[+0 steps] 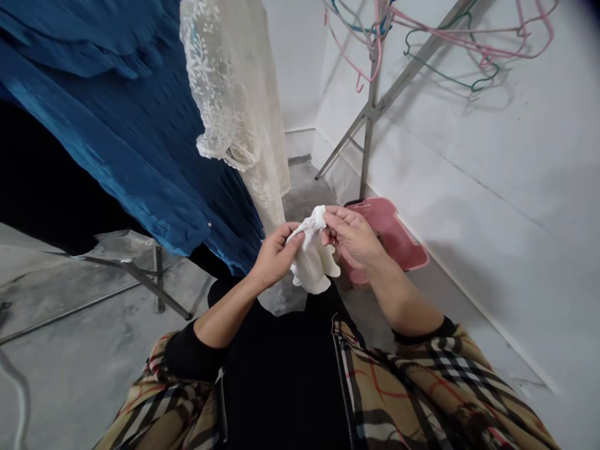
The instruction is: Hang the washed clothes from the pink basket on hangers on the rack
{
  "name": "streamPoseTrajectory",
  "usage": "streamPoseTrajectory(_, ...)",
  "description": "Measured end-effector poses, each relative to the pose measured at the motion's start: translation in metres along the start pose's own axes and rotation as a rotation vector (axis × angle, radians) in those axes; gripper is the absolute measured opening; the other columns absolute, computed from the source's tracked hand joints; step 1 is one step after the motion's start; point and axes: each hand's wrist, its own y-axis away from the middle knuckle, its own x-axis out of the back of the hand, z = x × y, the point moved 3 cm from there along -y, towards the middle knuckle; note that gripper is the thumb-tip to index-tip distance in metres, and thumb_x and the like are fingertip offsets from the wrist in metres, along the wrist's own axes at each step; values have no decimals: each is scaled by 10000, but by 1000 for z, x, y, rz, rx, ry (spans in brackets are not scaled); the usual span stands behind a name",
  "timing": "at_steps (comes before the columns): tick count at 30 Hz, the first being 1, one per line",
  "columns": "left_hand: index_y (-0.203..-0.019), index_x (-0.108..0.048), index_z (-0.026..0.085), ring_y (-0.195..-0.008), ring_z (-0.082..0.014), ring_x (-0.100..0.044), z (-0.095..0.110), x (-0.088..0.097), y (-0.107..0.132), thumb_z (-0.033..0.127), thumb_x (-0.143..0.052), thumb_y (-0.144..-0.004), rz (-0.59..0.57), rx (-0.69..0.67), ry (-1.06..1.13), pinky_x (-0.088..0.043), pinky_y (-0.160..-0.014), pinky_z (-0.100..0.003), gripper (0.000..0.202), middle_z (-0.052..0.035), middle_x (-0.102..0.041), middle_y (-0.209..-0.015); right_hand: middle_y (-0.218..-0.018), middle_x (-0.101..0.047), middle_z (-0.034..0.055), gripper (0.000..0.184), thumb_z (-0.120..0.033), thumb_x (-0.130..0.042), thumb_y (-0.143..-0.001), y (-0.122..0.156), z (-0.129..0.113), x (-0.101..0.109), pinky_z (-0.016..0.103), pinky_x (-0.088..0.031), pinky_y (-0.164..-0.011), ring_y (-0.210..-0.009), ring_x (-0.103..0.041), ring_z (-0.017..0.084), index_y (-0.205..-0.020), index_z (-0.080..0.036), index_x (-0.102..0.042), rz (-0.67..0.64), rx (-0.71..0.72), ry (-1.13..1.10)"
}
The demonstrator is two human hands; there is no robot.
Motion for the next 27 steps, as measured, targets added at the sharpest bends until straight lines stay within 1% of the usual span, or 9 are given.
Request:
streamPoseTrajectory(4, -927, -665, 193, -585, -126, -610, 5, 12, -7, 525, -678, -809, -37, 176, 296, -501, -558, -241, 353, -16, -688, -721, -917, -710, -5, 292, -431, -715, -789, -5, 6, 14, 220, -413, -519, -557, -533, 61, -1007, -238, -683, 42, 69, 88)
streamPoseTrajectory(7, -813, -647, 197, -566, -143, -632, 11, 22, -11, 530, -730, -752, -33, 238, 394, -534, -555, -263, 348, -14, -680, -676, -983, -710, 12, 302, -402, -689, -819, -12, 28, 33, 245, -486, -670, -743, -602, 104, -1081, -252, -670, 37, 121, 225)
streamPoseTrajectory(10, -757, -642, 213, -570, -172, -656, 9, 32, -14, 519, -755, -721, 15, 295, 451, -562, -559, -298, 328, -13, -678, -655, -1111, -690, 35, 414, -362, -720, -792, -19, 62, 49, 299, -492, -847, -986, -610, 151, -1186, -263, -642, -101, 100, 357)
streamPoseTrajectory(12, -726, -644, 223, -595, -204, -677, 5, 38, -15, 527, -735, -735, 33, 328, 463, -580, -572, -335, 317, -16, -673, -631, -1198, -668, 47, 461, -367, -730, -783, -21, 84, 54, 325, -483, -889, -1049, -593, 168, -1223, -266, -634, -203, 29, 403)
streamPoseTrajectory(15, -713, -654, 233, -638, -241, -703, 4, 43, -17, 525, -675, -789, 30, 347, 495, -600, -583, -369, 302, -18, -669, -600, -1254, -653, 59, 502, -431, -722, -788, -20, 109, 50, 346, -476, -927, -1117, -583, 185, -1249, -256, -628, -360, -91, 329)
streamPoseTrajectory(18, -732, -670, 231, -625, -223, -706, 9, 45, -19, 467, -639, -828, 38, 375, 579, -606, -565, -333, 257, 0, -671, -584, -1242, -661, 72, 557, -481, -730, -771, -16, 123, 37, 362, -460, -970, -1147, -588, 199, -1257, -230, -625, -449, -105, 227)
streamPoseTrajectory(23, -727, -667, 210, -652, -206, -715, 14, 42, -22, 409, -564, -884, 97, 409, 682, -593, -556, -281, 274, 0, -675, -590, -1075, -694, 53, 391, -496, -704, -795, -13, 106, 24, 339, -473, -909, -998, -622, 187, -1073, -222, -687, -58, 192, 264)
streamPoseTrajectory(25, -748, -666, 197, -703, -219, -723, 13, 36, -21, 420, -568, -885, 77, 461, 654, -590, -575, -282, 280, -15, -676, -607, -1001, -692, 41, 333, -489, -684, -820, -9, 87, 14, 332, -480, -879, -940, -624, 179, -1023, -226, -684, -28, 316, 272)
streamPoseTrajectory(27, -776, -662, 185, -730, -220, -721, 12, 28, -20, 420, -613, -858, 33, 478, 617, -582, -591, -280, 254, -21, -675, -627, -970, -679, 37, 319, -485, -684, -825, -5, 64, 2, 326, -481, -853, -904, -617, 172, -1007, -224, -669, -79, 418, 294)
